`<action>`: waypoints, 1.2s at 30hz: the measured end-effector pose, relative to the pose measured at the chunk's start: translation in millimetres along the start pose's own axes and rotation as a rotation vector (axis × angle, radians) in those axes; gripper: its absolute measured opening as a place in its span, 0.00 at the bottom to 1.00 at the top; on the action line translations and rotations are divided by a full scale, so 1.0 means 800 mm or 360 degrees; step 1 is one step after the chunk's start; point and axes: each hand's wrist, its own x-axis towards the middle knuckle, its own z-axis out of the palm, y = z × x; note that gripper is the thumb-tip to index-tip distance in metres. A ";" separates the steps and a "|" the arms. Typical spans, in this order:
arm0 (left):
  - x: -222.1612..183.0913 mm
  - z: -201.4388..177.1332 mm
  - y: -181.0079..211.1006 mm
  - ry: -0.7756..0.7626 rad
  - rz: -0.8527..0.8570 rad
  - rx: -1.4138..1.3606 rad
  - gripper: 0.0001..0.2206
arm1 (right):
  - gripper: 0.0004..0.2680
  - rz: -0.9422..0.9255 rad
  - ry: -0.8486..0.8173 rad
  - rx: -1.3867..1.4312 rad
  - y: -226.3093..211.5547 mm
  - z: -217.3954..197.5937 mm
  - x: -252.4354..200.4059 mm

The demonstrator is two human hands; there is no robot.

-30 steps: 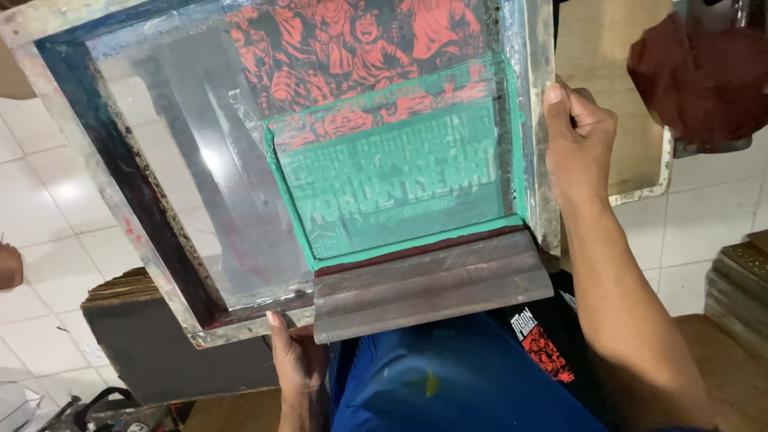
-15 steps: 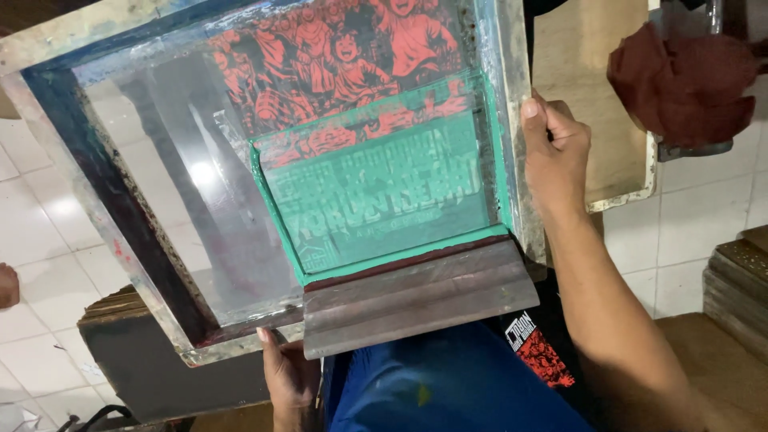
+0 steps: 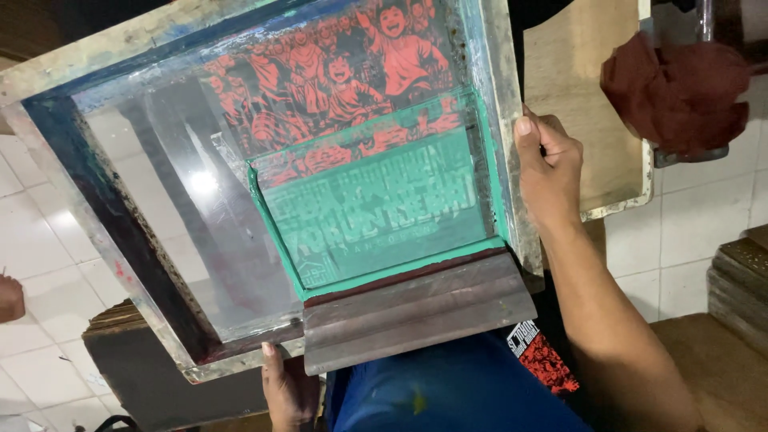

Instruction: Performing screen printing on a t-shirt using a screen frame and squeegee

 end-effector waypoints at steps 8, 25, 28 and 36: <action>0.003 -0.014 -0.014 0.0075 0.0137 0.0068 0.21 | 0.11 0.0065 0.0015 0.0030 0.000 -0.001 -0.001; -0.039 0.075 0.021 0.0147 0.0003 0.0060 0.28 | 0.15 0.0122 0.0028 0.0034 -0.006 0.001 0.000; -0.021 0.028 -0.009 0.0360 0.0205 0.0354 0.29 | 0.13 0.0080 0.0047 0.0050 0.001 0.001 0.002; -0.030 0.043 0.006 0.0546 0.0171 0.0559 0.25 | 0.11 0.0254 0.0034 0.0122 -0.012 -0.002 0.014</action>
